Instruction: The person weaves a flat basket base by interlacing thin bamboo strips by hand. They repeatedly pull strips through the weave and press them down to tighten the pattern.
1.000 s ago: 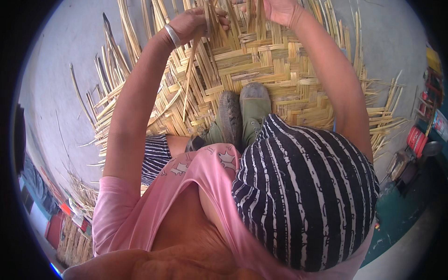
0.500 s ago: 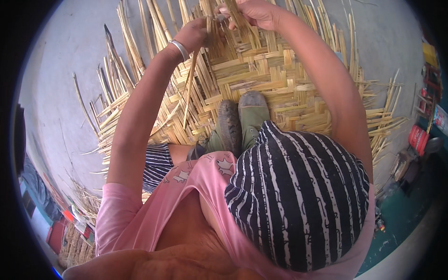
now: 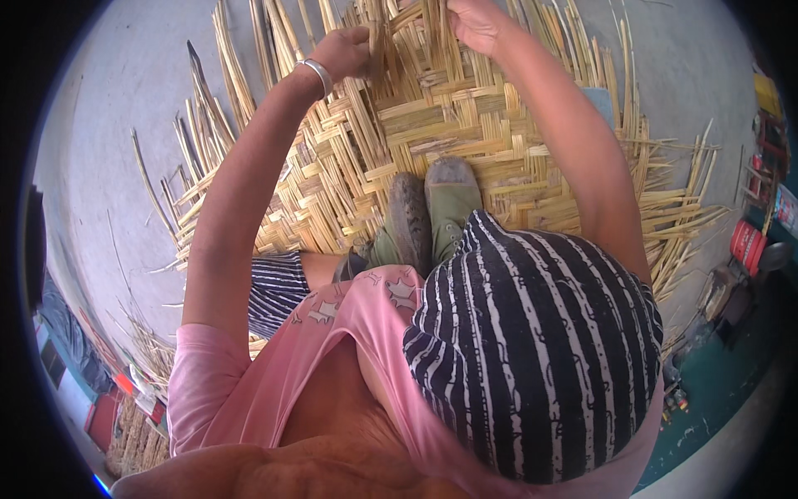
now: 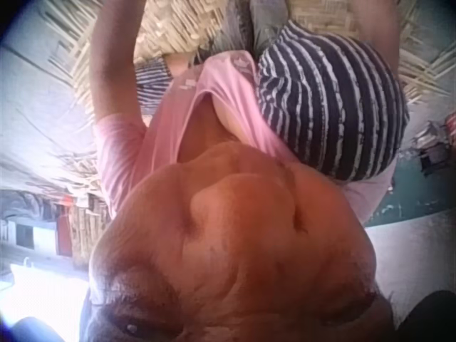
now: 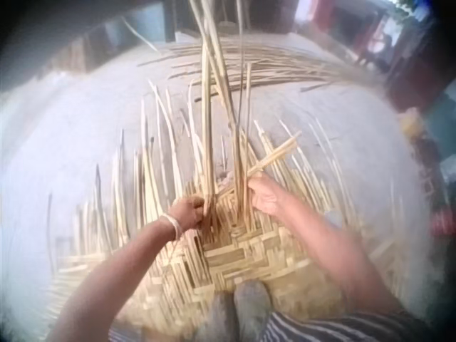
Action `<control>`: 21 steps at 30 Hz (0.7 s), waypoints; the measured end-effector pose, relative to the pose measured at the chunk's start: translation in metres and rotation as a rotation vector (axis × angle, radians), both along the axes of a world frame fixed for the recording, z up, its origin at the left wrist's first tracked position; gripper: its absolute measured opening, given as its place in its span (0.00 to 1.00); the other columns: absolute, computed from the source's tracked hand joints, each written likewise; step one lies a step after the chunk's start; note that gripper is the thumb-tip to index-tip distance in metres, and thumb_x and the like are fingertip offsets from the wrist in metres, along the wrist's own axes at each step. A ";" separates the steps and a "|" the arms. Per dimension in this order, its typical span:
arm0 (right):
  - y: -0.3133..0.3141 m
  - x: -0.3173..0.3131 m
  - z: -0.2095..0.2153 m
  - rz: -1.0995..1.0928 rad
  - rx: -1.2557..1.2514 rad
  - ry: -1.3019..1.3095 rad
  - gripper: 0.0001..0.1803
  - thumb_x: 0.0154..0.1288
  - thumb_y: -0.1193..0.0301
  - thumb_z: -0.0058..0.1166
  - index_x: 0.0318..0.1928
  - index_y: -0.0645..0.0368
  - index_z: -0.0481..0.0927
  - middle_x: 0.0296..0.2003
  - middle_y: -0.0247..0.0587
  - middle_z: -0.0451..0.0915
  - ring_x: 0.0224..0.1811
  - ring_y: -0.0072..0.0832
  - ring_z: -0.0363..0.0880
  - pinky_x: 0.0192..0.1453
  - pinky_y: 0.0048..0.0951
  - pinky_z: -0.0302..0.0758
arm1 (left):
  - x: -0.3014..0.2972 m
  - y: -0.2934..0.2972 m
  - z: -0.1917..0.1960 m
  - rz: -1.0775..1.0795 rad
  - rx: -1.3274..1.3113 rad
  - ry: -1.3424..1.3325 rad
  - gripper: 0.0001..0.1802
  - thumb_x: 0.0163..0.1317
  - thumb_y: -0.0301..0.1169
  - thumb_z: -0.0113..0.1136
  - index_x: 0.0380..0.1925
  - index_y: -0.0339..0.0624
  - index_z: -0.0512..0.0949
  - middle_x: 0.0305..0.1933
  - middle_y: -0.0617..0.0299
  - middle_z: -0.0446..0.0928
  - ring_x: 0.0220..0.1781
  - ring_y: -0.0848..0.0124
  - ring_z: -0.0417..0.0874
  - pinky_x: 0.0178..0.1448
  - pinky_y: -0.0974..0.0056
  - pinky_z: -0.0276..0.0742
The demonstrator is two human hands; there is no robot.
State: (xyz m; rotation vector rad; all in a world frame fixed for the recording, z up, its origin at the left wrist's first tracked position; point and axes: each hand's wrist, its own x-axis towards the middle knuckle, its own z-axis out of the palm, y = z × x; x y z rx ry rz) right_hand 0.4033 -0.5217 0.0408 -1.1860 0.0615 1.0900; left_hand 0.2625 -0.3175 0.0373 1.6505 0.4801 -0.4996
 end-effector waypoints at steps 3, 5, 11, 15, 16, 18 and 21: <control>-0.043 -0.001 -0.054 -0.160 0.005 -0.075 0.18 0.76 0.70 0.57 0.61 0.63 0.76 0.52 0.46 0.84 0.49 0.34 0.86 0.57 0.35 0.87 | 0.001 0.011 -0.004 -0.029 0.089 0.077 0.15 0.71 0.25 0.53 0.52 0.33 0.83 0.37 0.54 0.87 0.34 0.67 0.91 0.40 0.66 0.89; -0.070 0.001 -0.076 -0.210 -0.050 -0.036 0.22 0.75 0.72 0.59 0.64 0.65 0.73 0.57 0.45 0.82 0.52 0.33 0.85 0.63 0.36 0.86 | 0.005 0.028 -0.012 -0.240 0.250 0.103 0.16 0.70 0.30 0.59 0.51 0.31 0.84 0.37 0.52 0.88 0.37 0.67 0.92 0.40 0.66 0.88; -0.069 -0.045 -0.054 -0.433 -0.128 0.024 0.22 0.73 0.74 0.62 0.62 0.69 0.73 0.57 0.48 0.80 0.53 0.39 0.84 0.62 0.40 0.87 | -0.019 0.049 -0.023 -0.384 0.406 0.148 0.17 0.68 0.39 0.65 0.45 0.35 0.86 0.34 0.54 0.89 0.35 0.67 0.92 0.46 0.65 0.87; -0.074 -0.057 -0.060 -0.485 -0.192 0.063 0.23 0.71 0.74 0.64 0.61 0.70 0.73 0.54 0.53 0.80 0.56 0.44 0.84 0.60 0.42 0.88 | -0.036 0.041 -0.032 -0.422 0.455 0.209 0.15 0.68 0.41 0.66 0.40 0.38 0.87 0.31 0.56 0.88 0.33 0.66 0.89 0.47 0.59 0.84; -0.076 -0.062 -0.061 -0.494 -0.209 0.066 0.22 0.71 0.74 0.64 0.60 0.70 0.73 0.54 0.54 0.80 0.56 0.44 0.84 0.60 0.42 0.88 | -0.039 0.040 -0.035 -0.438 0.458 0.206 0.15 0.68 0.41 0.65 0.38 0.39 0.87 0.30 0.56 0.88 0.32 0.66 0.88 0.46 0.59 0.84; -0.081 -0.066 -0.065 -0.487 -0.233 0.083 0.23 0.71 0.74 0.65 0.60 0.70 0.73 0.53 0.58 0.79 0.57 0.49 0.83 0.59 0.44 0.88 | -0.038 0.035 -0.036 -0.490 0.504 0.204 0.16 0.68 0.42 0.65 0.36 0.39 0.86 0.28 0.56 0.87 0.30 0.66 0.87 0.42 0.59 0.83; -0.091 -0.066 -0.068 -0.488 -0.226 0.086 0.25 0.70 0.74 0.65 0.61 0.72 0.71 0.54 0.60 0.78 0.57 0.52 0.83 0.60 0.48 0.87 | -0.036 0.029 -0.036 -0.538 0.572 0.129 0.17 0.68 0.43 0.64 0.32 0.37 0.84 0.28 0.56 0.86 0.26 0.69 0.87 0.37 0.62 0.81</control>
